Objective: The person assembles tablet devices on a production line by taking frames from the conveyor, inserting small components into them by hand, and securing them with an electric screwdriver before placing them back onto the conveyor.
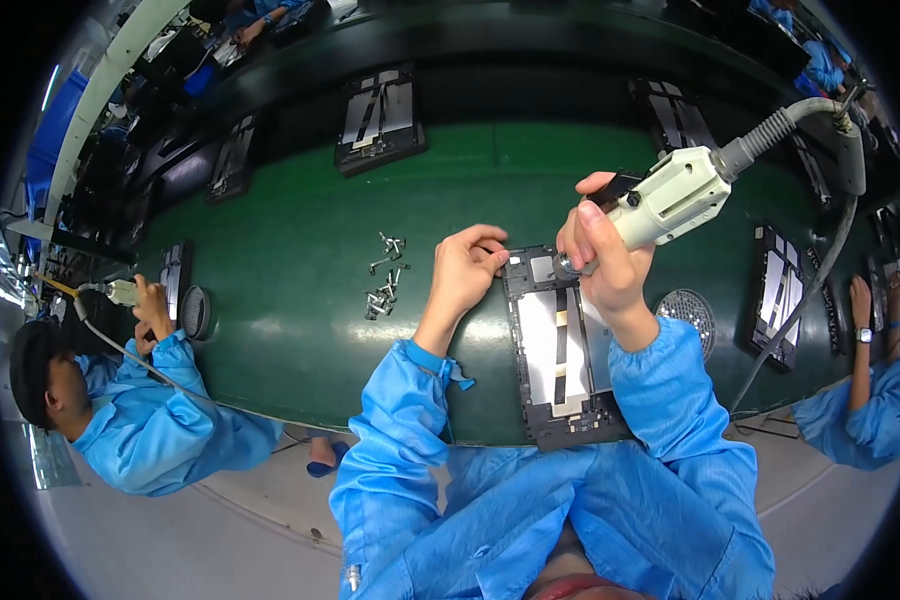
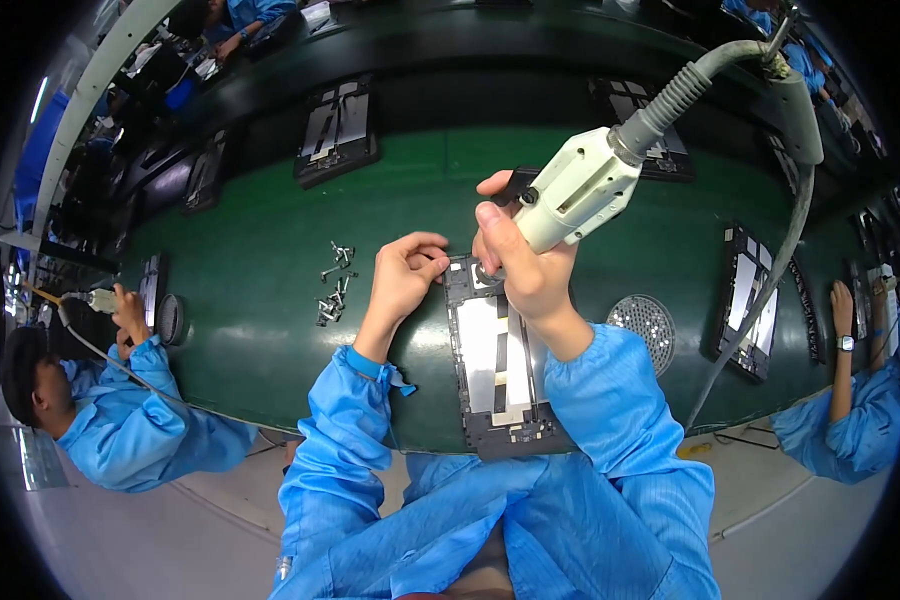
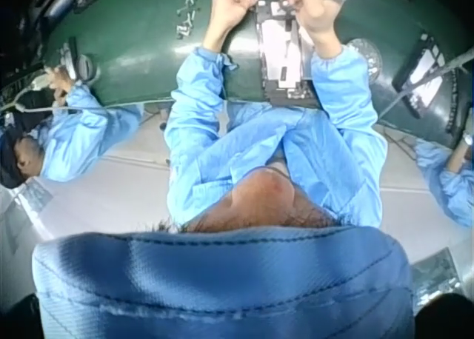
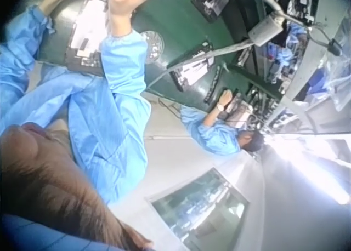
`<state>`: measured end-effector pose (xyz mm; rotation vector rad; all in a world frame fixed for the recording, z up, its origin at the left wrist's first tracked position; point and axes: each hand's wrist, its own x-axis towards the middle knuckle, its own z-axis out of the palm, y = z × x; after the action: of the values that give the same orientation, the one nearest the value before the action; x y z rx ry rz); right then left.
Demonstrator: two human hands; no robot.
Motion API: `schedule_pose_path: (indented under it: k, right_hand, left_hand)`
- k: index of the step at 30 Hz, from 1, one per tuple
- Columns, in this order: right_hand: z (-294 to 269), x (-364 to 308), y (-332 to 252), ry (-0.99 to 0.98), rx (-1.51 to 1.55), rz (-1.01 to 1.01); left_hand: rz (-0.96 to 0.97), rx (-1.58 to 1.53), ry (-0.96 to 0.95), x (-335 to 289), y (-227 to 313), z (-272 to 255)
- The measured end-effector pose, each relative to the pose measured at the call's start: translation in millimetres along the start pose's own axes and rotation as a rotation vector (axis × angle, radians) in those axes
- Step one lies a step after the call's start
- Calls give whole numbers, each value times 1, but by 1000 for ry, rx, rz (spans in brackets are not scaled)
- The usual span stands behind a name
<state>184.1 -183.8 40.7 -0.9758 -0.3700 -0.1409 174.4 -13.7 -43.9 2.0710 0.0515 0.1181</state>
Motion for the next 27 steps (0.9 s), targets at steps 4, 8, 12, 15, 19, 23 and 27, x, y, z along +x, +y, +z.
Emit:
schedule_pose_path:
  k: [4, 8, 12, 15, 19, 23, 27]
  right_hand:
    - [-3, -1, 18, -48, -9, -10]
    - [2, -2, 40, -83, -87, 32]
    - [3, 1, 62, -129, -146, 52]
    - [5, 2, 76, -132, -49, 58]
    - [3, 0, 82, -116, -87, 78]
    - [4, 0, 86, -96, -115, 90]
    - [2, 1, 91, -98, -140, 94]
  left_hand:
    - [-172, -444, -148, 0, -19, 1]
    - [-231, -543, -202, 1, -24, -3]
    - [-250, -591, -265, 1, -26, -1]
    - [-223, -612, -275, 2, -29, 0]
    - [-232, -677, -276, 2, -32, 3]
    - [-208, -634, -258, 2, -30, 3]
    - [-223, -613, -255, 3, -26, 1]
